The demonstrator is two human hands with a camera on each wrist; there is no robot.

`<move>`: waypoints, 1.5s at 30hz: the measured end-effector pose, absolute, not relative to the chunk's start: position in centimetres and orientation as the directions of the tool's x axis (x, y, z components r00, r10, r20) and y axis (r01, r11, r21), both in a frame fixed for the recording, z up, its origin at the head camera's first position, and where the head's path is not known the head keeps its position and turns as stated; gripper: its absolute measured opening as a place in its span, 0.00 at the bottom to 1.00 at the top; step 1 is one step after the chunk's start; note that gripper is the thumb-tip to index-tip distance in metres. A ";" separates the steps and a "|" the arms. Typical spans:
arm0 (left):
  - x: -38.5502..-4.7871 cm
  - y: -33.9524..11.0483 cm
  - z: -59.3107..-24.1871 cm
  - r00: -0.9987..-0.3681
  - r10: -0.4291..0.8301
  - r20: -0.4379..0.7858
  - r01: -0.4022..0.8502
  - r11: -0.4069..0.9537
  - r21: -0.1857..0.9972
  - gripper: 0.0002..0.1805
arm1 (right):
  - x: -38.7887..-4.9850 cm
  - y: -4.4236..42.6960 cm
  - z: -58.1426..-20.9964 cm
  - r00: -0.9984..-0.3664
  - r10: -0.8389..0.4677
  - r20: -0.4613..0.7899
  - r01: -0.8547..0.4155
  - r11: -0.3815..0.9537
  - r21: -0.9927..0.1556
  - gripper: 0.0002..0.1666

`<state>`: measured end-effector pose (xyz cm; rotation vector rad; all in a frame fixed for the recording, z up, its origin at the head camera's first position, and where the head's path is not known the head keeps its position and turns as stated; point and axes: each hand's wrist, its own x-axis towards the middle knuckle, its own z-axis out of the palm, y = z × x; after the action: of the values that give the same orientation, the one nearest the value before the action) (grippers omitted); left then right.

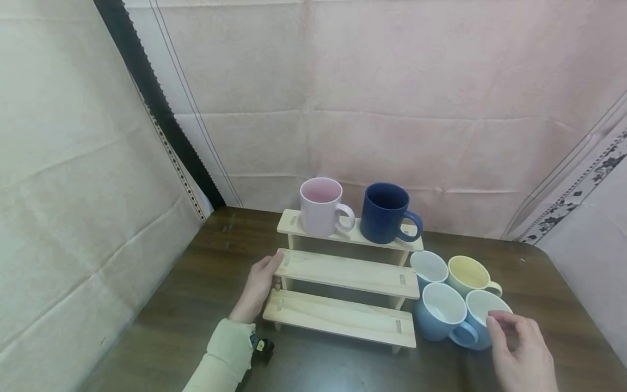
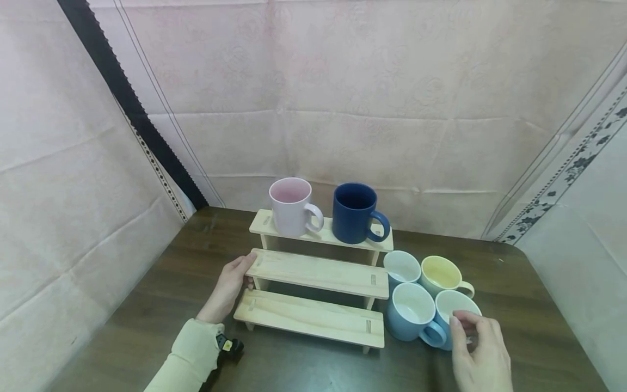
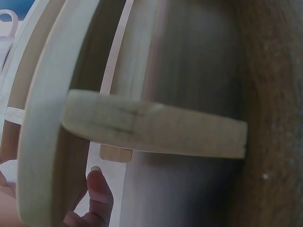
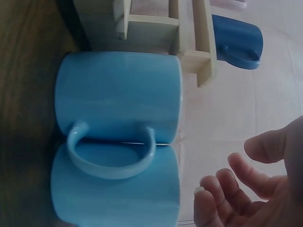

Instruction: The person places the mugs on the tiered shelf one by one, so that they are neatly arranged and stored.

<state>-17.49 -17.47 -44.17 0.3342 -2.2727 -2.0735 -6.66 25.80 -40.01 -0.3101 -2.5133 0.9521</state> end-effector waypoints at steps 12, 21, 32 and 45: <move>-17.4 -17.4 -44.2 -0.975 -0.192 -0.114 -0.130 0.073 0.989 0.24 | -6.8 25.7 -41.6 -0.917 0.296 0.266 0.049 0.748 -0.662 0.14; -17.6 -17.5 -44.0 -0.975 -0.189 -0.115 -0.129 0.064 0.990 0.24 | -6.7 24.9 -42.4 -0.900 0.258 0.353 -0.031 0.768 -0.639 0.09; -15.9 -16.7 -40.8 -0.974 -0.173 -0.145 -0.161 0.084 0.983 0.19 | -6.4 24.2 -43.0 -0.895 0.255 0.366 -0.030 0.784 -0.621 0.09; -17.5 -17.5 -43.9 -0.973 -0.188 -0.134 -0.149 0.066 0.987 0.23 | -6.3 24.0 -43.3 -0.935 0.234 0.266 0.030 0.801 -0.598 0.11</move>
<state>-17.46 -17.46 -43.86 0.3587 -2.2727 -2.0964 -6.34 24.03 -43.33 -0.2017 -2.6611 0.8752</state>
